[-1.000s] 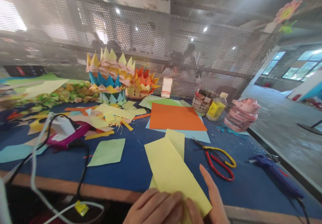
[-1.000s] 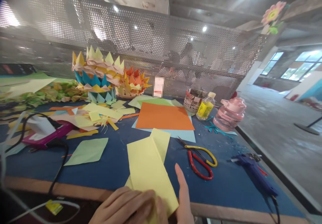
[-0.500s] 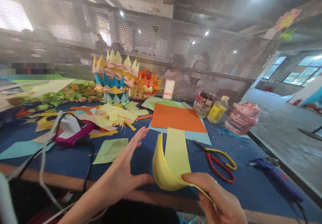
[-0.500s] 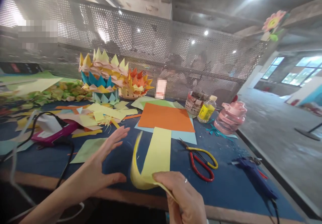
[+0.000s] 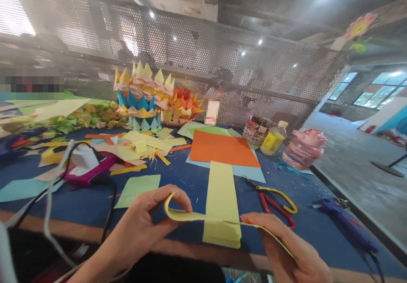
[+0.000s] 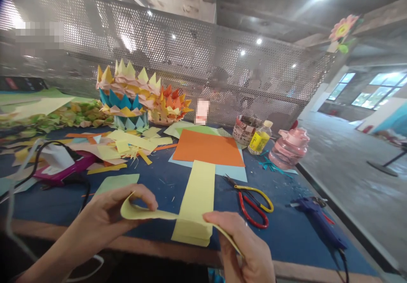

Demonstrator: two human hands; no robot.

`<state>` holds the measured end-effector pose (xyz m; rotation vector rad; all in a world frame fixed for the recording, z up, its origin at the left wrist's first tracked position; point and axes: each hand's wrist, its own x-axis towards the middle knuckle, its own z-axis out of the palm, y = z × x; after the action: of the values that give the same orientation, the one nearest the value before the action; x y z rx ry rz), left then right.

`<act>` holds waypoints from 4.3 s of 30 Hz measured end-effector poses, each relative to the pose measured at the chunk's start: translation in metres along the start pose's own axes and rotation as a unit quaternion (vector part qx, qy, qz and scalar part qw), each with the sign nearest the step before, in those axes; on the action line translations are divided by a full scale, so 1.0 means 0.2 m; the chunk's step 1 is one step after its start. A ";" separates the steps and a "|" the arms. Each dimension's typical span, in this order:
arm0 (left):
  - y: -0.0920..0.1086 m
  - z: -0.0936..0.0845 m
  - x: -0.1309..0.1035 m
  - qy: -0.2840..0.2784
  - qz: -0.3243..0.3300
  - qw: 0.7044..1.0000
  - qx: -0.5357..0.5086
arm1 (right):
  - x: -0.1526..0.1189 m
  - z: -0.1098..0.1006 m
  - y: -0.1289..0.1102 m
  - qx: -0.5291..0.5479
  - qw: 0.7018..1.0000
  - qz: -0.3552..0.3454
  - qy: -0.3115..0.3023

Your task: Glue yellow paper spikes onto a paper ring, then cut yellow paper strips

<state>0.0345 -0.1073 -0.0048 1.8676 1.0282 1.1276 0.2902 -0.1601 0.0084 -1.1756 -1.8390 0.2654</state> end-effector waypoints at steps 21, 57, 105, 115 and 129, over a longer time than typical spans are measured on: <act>-0.20 0.06 -0.03 0.089 -0.060 0.994 -0.005 | -0.01 0.13 0.17 0.076 0.986 0.151 -0.013; -0.26 -0.30 0.04 0.105 -0.103 0.925 0.350 | -0.01 0.11 0.30 0.068 0.984 0.166 -0.017; -0.15 -0.02 0.06 -0.008 -0.119 0.965 -0.236 | 0.00 0.14 0.21 0.097 0.983 0.147 0.046; -0.17 0.04 0.05 0.049 -0.099 0.955 -0.276 | 0.00 0.16 0.15 0.104 0.975 0.176 0.089; -0.20 0.06 0.00 0.090 -0.056 0.993 0.052 | -0.01 0.17 0.22 0.063 0.985 0.161 0.000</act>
<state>0.0343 -0.0922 -0.0434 1.7869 1.2990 1.2123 0.2917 -0.1300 -0.0380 -1.3799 -1.6004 0.5556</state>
